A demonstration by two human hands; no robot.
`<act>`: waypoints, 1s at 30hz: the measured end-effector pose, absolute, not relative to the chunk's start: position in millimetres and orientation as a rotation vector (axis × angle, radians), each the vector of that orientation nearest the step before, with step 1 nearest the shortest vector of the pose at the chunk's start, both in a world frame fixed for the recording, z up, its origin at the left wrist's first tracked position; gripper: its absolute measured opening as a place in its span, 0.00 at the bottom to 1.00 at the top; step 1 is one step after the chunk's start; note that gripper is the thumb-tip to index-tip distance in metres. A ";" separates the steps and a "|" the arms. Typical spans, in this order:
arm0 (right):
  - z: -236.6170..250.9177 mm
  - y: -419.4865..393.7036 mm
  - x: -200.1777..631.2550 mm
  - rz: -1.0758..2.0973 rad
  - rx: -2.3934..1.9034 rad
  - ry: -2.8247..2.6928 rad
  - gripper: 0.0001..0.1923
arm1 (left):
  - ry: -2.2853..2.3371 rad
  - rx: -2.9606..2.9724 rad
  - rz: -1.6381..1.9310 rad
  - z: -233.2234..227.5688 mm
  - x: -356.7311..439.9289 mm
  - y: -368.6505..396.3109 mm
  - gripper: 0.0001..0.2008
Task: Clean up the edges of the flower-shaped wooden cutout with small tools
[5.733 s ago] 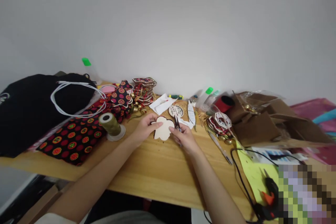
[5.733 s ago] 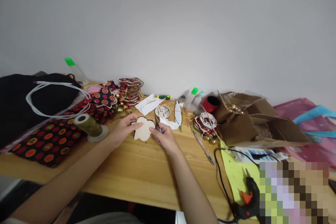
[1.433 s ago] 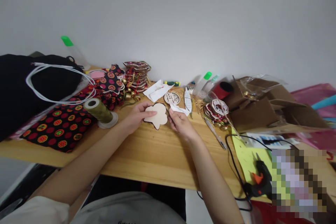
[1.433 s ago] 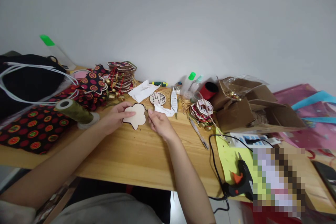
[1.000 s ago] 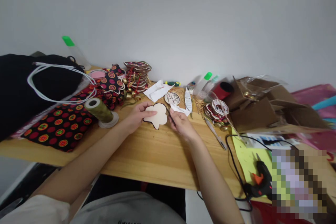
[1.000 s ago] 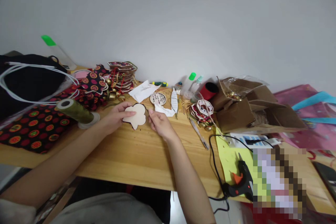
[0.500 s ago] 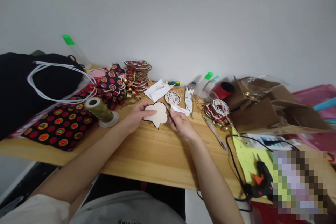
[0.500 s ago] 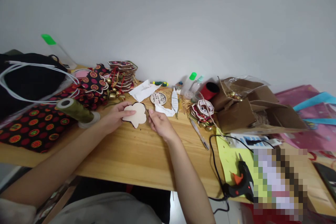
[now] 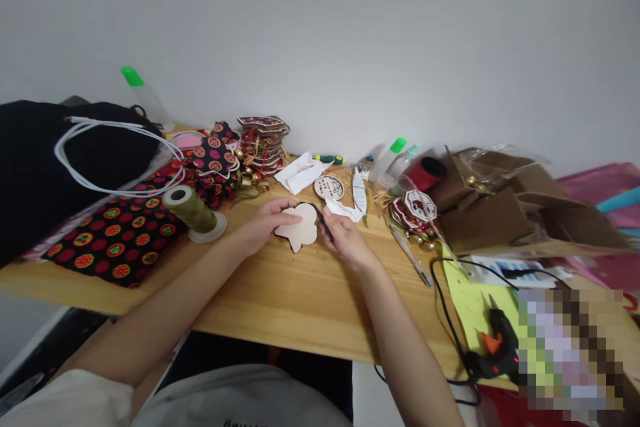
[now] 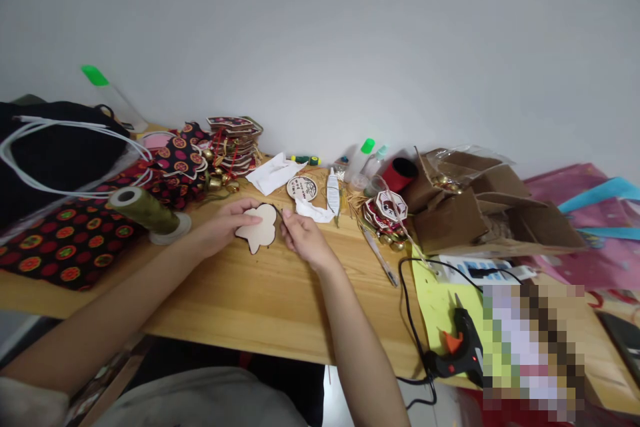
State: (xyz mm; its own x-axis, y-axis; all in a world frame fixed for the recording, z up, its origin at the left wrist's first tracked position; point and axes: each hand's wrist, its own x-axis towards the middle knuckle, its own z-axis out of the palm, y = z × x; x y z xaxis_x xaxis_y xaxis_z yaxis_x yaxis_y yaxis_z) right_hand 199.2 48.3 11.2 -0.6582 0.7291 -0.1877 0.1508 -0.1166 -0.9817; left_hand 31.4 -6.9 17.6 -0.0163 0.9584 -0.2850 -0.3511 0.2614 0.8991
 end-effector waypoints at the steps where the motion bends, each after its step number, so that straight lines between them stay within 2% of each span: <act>1: 11.5 48.1 199.1 1.827 -0.977 -1.736 0.28 | 1.102 0.720 1.182 17.9 31.7 -7.0 0.17; 12: 17.6 46.2 199.5 1.844 -1.019 -1.735 0.28 | 1.156 0.621 1.327 22.4 32.0 -6.6 0.16; 30: 15.8 46.9 198.6 1.783 -0.942 -1.802 0.28 | 1.129 0.644 1.289 20.2 31.0 -7.1 0.15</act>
